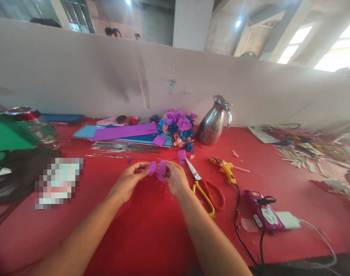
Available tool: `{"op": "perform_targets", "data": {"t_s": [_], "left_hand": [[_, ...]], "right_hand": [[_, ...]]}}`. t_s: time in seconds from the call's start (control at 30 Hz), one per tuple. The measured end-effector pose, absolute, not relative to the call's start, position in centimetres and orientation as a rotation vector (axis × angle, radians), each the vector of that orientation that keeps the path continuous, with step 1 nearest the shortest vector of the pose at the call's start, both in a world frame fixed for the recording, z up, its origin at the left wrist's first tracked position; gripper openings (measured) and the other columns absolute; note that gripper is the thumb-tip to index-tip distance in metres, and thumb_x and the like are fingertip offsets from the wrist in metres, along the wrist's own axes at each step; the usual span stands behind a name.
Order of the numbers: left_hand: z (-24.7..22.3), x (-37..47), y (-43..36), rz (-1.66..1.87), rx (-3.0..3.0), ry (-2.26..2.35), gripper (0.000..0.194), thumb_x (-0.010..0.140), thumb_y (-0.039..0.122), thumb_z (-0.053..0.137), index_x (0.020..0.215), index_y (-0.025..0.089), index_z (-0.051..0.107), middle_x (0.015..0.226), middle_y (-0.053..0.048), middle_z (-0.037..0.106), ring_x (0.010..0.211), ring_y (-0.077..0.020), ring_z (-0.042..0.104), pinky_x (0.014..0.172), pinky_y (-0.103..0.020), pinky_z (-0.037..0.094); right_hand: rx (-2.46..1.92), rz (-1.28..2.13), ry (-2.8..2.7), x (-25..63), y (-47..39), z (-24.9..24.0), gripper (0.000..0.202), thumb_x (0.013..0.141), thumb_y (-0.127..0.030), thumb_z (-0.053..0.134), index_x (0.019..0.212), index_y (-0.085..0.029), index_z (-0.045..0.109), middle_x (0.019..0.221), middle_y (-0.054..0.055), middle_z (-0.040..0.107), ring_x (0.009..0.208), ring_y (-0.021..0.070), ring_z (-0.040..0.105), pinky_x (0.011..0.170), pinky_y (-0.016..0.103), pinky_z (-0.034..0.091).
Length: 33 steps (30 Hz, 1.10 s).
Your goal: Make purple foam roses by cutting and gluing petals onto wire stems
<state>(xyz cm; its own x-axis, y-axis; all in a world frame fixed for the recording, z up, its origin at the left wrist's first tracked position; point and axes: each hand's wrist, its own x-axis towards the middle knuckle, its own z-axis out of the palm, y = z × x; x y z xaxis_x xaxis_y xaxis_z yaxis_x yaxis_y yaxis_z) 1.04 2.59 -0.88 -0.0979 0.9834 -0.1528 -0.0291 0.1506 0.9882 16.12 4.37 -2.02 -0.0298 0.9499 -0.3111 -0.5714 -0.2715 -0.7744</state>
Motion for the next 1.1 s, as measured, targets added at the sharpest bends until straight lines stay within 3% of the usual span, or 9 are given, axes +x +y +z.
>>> {"op": "perform_targets", "data": {"t_s": [0.13, 0.27, 0.43, 0.57, 1.1], "left_hand": [[-0.3, 2.1, 1.9, 1.200, 1.169, 1.314, 0.027, 0.055, 0.035, 0.077, 0.073, 0.018, 0.065, 0.069, 0.002, 0.060, 0.060, -0.0110, 0.046, 0.062, -0.024, 0.035], [0.4, 2.5, 1.8, 1.175, 1.070, 1.224, 0.029, 0.062, 0.044, 0.071, 0.059, 0.017, 0.061, 0.055, 0.003, 0.053, 0.054, -0.0107, 0.043, 0.056, -0.025, 0.032], [0.1, 2.1, 2.0, 1.150, 0.959, 1.267, 0.017, 0.055, 0.031, 0.071, 0.055, 0.016, 0.064, 0.050, 0.004, 0.052, 0.052, -0.0104, 0.042, 0.056, -0.025, 0.030], [-0.9, 1.7, 2.3, 1.163, 0.980, 1.314, 0.017, 0.054, 0.031, 0.070, 0.056, 0.015, 0.065, 0.051, 0.003, 0.054, 0.053, -0.0109, 0.042, 0.056, -0.025, 0.029], [-0.6, 1.2, 2.8, 1.246, 0.853, 1.175, 0.021, 0.051, 0.033, 0.074, 0.057, 0.015, 0.064, 0.051, 0.004, 0.053, 0.048, -0.0069, 0.033, 0.053, -0.024, 0.024]], "right_hand": [[-0.983, 1.574, -0.571, 15.4, 3.8, -1.6, 0.010, 0.063, -0.026, 0.068, 0.064, -0.018, 0.064, 0.060, 0.000, 0.065, 0.055, 0.0122, 0.056, 0.053, 0.023, 0.044], [-1.027, 1.423, -0.786, 14.7, 3.1, -1.6, 0.014, 0.062, -0.032, 0.070, 0.064, -0.018, 0.066, 0.064, -0.001, 0.065, 0.061, 0.0118, 0.056, 0.063, 0.024, 0.045], [-1.129, 1.165, -1.123, 14.4, 2.7, -1.9, 0.017, 0.070, -0.035, 0.063, 0.071, -0.020, 0.070, 0.073, 0.001, 0.068, 0.071, 0.0159, 0.060, 0.071, 0.028, 0.045], [-1.151, 1.062, -1.163, 14.7, 2.6, -1.8, 0.019, 0.073, -0.035, 0.061, 0.074, -0.019, 0.070, 0.078, 0.003, 0.069, 0.075, 0.0173, 0.061, 0.073, 0.029, 0.045], [-1.092, 1.325, -0.683, 16.9, 3.8, -0.5, 0.020, 0.063, -0.036, 0.070, 0.075, -0.020, 0.067, 0.081, 0.002, 0.069, 0.069, 0.0133, 0.058, 0.058, 0.022, 0.041]]}}
